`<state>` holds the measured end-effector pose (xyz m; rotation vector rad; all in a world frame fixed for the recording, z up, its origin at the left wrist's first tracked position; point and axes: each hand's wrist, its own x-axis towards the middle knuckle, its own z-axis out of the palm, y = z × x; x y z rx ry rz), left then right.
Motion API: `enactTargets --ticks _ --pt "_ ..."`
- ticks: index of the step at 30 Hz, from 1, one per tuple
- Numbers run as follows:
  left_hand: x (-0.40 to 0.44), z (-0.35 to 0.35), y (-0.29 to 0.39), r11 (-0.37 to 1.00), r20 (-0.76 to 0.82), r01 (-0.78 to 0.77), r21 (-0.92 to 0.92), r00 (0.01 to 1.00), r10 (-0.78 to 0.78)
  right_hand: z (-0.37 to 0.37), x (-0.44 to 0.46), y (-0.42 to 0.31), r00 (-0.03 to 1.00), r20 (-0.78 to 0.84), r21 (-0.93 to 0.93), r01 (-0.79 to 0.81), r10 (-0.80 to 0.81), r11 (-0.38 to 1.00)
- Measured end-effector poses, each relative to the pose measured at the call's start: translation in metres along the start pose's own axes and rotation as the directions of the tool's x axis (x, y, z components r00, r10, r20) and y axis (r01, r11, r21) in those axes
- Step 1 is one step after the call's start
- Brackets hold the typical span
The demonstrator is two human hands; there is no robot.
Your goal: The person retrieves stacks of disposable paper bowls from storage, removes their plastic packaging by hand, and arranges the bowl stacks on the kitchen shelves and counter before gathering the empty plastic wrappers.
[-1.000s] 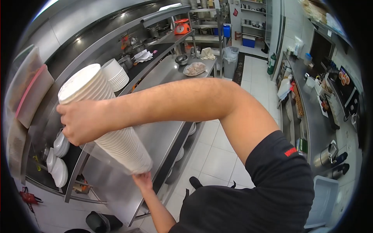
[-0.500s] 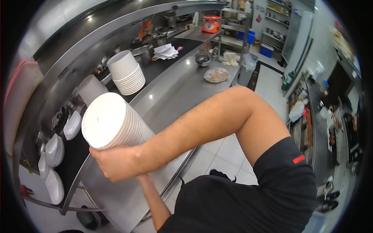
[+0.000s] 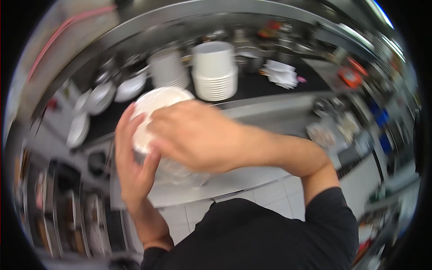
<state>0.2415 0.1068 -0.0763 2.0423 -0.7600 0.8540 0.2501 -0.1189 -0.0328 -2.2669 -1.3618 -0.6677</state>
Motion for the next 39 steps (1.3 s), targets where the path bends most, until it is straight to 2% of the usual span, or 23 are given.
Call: enactTargets --ticks 1,2,3,4,6,9,12,15,17,19,21,23,27,30,33,36,37,39 --pt "0.001 -0.003 0.001 0.999 0.009 -0.001 0.040 1.000 0.000 -0.014 0.002 0.006 0.997 0.057 0.106 -0.066 0.060 0.992" --pt "0.002 -0.006 0.001 0.998 0.030 -0.006 0.070 1.000 0.004 -0.025 0.008 0.020 0.992 0.092 0.117 -0.093 0.083 0.989" --pt "0.000 -0.007 0.006 0.998 0.001 0.020 0.060 1.000 -0.020 -0.036 0.015 0.031 0.994 0.104 0.006 -0.017 0.016 1.000" --pt "0.000 -0.006 0.009 0.997 -0.018 0.038 0.073 0.999 -0.037 -0.046 0.027 0.040 0.981 0.190 -0.048 -0.024 0.032 0.999" --pt "0.000 -0.005 0.019 0.995 -0.054 0.082 0.055 0.995 -0.079 -0.052 0.045 0.061 0.937 0.349 0.150 -0.039 -0.016 0.988" --pt "0.003 -0.012 0.022 0.991 -0.032 0.086 0.097 0.996 -0.084 -0.043 0.055 0.065 0.910 0.411 0.098 0.010 -0.049 0.995" --pt "0.012 -0.020 0.028 0.968 0.044 0.177 0.179 0.981 -0.188 -0.037 0.062 0.067 0.875 0.468 0.129 0.068 -0.121 0.989" --pt "0.023 -0.026 0.034 0.957 0.097 0.085 0.276 0.988 -0.116 -0.037 0.071 0.063 0.809 0.581 0.015 0.096 -0.087 0.995" --pt "0.033 -0.033 0.037 0.942 0.141 0.029 0.334 0.987 -0.080 -0.031 0.067 0.066 0.913 0.387 0.014 0.135 -0.130 0.991" --pt "0.044 -0.037 0.032 0.940 0.184 -0.041 0.338 0.983 -0.023 -0.027 0.060 0.068 0.969 0.153 0.048 0.190 -0.195 0.981" --pt "0.059 -0.037 0.021 0.950 0.221 -0.115 0.289 0.974 0.051 -0.028 0.056 0.068 0.982 0.027 0.069 0.185 -0.187 0.980" --pt "0.070 -0.036 0.012 0.940 0.271 -0.138 0.313 0.961 0.050 -0.025 0.054 0.074 0.974 -0.090 0.093 0.216 -0.208 0.972" --pt "0.078 -0.025 0.002 0.961 0.306 -0.062 0.271 0.952 -0.025 -0.013 0.042 0.081 0.986 -0.137 0.198 0.125 -0.099 0.972" --pt "0.083 -0.017 0.002 0.995 0.295 0.085 0.058 0.951 -0.098 -0.011 0.038 0.082 0.975 -0.216 0.213 0.103 -0.056 0.972" --pt "0.084 -0.011 0.006 0.988 0.223 0.104 0.115 0.966 -0.128 -0.026 0.040 0.069 0.958 -0.286 0.215 0.038 0.026 0.976" --pt "0.083 -0.005 0.010 0.965 0.147 -0.007 0.262 0.989 -0.033 -0.037 0.042 0.055 0.978 -0.194 0.193 -0.041 0.080 0.980" --pt "0.082 -0.002 0.012 0.950 0.103 0.008 0.312 0.994 -0.042 -0.034 0.043 0.054 0.988 -0.152 0.069 -0.029 0.039 0.997" --pt "0.081 0.002 0.018 0.914 0.028 0.034 0.404 0.998 -0.049 -0.022 0.048 0.054 0.979 -0.204 0.015 -0.015 0.018 1.000"
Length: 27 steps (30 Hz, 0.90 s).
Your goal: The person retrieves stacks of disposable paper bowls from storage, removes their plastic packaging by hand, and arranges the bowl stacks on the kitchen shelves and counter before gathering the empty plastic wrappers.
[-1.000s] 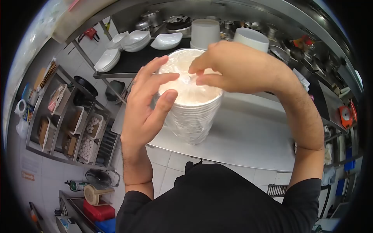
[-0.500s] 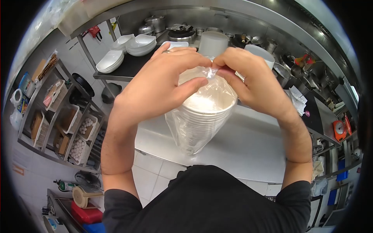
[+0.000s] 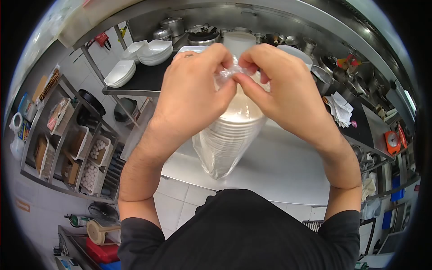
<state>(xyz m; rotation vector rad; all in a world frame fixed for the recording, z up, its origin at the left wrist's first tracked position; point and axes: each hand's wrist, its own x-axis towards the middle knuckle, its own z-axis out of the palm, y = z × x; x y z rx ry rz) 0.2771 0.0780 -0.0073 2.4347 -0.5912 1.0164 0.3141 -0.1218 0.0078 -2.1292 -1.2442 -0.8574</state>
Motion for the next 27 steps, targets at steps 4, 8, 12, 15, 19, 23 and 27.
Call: enactTargets --ticks 4,8,12,15,19,23,27 --pt "-0.004 -0.008 -0.005 0.955 0.060 0.121 -0.272 0.992 -0.108 0.013 -0.001 0.005 0.995 -0.063 0.003 0.071 -0.071 0.997" --pt "0.000 -0.017 -0.009 0.842 0.205 0.284 -0.458 0.956 -0.211 0.024 -0.005 0.005 0.980 -0.171 0.091 0.115 -0.098 0.989" --pt "0.004 -0.012 -0.005 0.888 0.137 0.140 -0.437 0.987 -0.088 0.040 -0.009 0.004 0.939 -0.341 0.207 0.128 -0.051 0.970" --pt "0.004 -0.007 -0.005 0.800 0.174 0.209 -0.562 0.976 -0.133 0.042 -0.015 0.001 0.924 -0.382 0.343 0.127 0.015 0.931" --pt "-0.003 0.000 -0.036 0.694 0.158 0.248 -0.676 0.968 -0.193 0.045 -0.023 -0.004 0.941 -0.315 0.542 0.073 0.121 0.837" --pt "-0.028 0.015 -0.023 0.720 0.064 0.210 -0.661 0.972 -0.225 0.074 -0.040 0.011 0.879 -0.450 0.488 0.094 0.159 0.868" --pt "-0.062 0.060 -0.024 0.757 -0.199 0.074 -0.650 0.944 -0.263 0.098 -0.067 0.008 0.857 -0.255 0.756 -0.112 0.449 0.645"
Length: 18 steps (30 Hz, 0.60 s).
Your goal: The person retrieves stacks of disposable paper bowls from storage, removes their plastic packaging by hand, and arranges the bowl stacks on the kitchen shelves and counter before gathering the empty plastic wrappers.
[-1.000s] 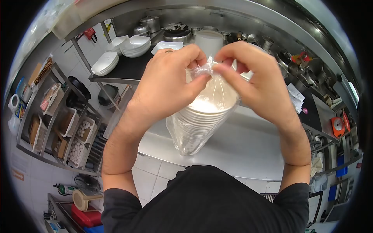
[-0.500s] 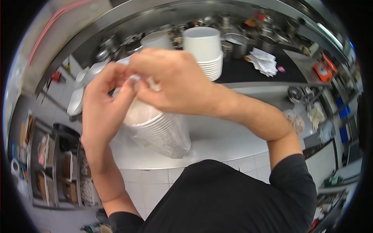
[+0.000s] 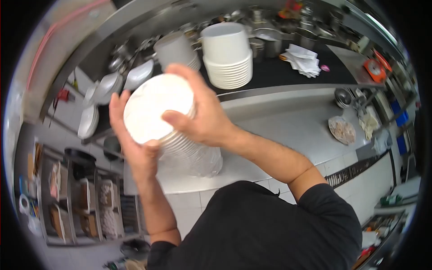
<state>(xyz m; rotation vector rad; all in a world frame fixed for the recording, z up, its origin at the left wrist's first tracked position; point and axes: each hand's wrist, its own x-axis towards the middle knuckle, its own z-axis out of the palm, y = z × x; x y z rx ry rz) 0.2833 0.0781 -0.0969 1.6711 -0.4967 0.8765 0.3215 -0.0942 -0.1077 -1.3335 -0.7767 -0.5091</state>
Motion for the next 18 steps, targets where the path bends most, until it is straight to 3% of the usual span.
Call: enactTargets --ticks 1,2,3,4,7,9,13,16,18 --pt "-0.013 0.005 -0.004 0.999 -0.045 0.025 -0.022 0.999 -0.026 -0.003 -0.005 0.005 0.999 0.040 -0.012 -0.023 0.024 1.000" --pt "-0.025 0.005 -0.012 0.998 -0.092 0.043 -0.039 0.995 -0.046 -0.007 -0.011 0.016 0.994 0.054 -0.100 0.099 -0.093 0.990" --pt "-0.046 0.000 -0.034 0.990 -0.054 0.101 -0.094 0.993 -0.106 -0.010 -0.019 0.013 0.995 0.078 -0.128 0.070 -0.060 0.989" --pt "-0.067 -0.005 -0.054 0.975 -0.014 0.159 -0.153 0.987 -0.163 -0.007 -0.026 0.030 0.991 0.056 -0.018 0.125 -0.124 0.992" --pt "-0.097 -0.001 -0.065 0.878 0.096 0.322 -0.354 0.946 -0.308 -0.008 -0.071 0.063 0.991 0.119 0.075 -0.068 0.059 0.995" --pt "-0.124 0.001 -0.084 0.824 0.149 0.368 -0.430 0.929 -0.338 -0.006 -0.110 0.095 0.994 0.085 0.063 -0.075 0.070 0.995" --pt "-0.186 0.000 -0.151 0.902 0.155 0.323 -0.285 0.945 -0.289 -0.012 -0.177 0.144 0.962 0.152 -0.015 -0.229 0.229 0.973" --pt "-0.213 -0.001 -0.169 0.914 0.169 0.347 -0.210 0.934 -0.316 -0.023 -0.207 0.167 0.913 0.229 -0.099 -0.324 0.339 0.941" --pt "-0.228 -0.008 -0.175 0.935 0.199 0.349 -0.058 0.922 -0.332 -0.027 -0.225 0.190 0.885 0.276 -0.161 -0.341 0.374 0.926"
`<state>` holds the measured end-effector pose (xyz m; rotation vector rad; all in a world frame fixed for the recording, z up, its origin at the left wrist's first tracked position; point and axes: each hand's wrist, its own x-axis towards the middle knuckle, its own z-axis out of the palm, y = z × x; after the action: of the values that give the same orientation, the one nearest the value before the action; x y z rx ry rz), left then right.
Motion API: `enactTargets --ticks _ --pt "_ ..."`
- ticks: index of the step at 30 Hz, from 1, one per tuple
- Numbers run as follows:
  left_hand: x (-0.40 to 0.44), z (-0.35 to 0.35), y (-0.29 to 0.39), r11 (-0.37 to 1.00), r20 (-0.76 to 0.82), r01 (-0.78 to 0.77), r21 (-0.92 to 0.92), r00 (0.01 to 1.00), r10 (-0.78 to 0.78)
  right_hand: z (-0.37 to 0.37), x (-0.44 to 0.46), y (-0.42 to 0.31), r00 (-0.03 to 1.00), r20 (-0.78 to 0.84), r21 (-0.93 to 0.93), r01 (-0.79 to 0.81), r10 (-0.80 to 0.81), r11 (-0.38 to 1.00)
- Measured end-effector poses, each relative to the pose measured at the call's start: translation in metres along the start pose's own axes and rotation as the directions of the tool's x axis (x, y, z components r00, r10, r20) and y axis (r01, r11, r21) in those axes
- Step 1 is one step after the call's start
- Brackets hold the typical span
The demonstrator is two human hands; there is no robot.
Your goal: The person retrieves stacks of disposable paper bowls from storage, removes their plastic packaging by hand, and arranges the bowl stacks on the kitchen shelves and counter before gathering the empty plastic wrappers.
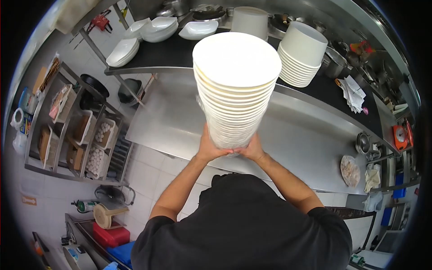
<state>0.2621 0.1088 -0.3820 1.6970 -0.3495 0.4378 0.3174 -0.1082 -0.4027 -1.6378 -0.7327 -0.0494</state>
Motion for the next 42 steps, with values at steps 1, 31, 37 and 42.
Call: enactTargets --ticks 1,31,37,42 --pt "-0.001 -0.003 -0.007 0.997 0.022 -0.003 0.074 1.000 0.002 0.002 -0.001 0.012 0.999 0.038 -0.074 0.006 -0.003 0.997" --pt "0.095 -0.049 0.184 0.976 0.305 -0.074 0.204 0.952 0.008 -0.075 0.079 -0.245 0.995 0.100 -0.152 0.032 -0.017 0.988" --pt "0.081 -0.046 0.154 0.987 0.311 0.037 0.155 0.947 -0.084 -0.072 0.074 -0.211 0.984 0.175 -0.076 0.037 -0.023 0.996" --pt "0.082 -0.047 0.165 0.984 0.355 0.014 0.175 0.932 -0.076 -0.072 0.076 -0.210 0.980 0.197 -0.119 0.056 -0.031 0.991"
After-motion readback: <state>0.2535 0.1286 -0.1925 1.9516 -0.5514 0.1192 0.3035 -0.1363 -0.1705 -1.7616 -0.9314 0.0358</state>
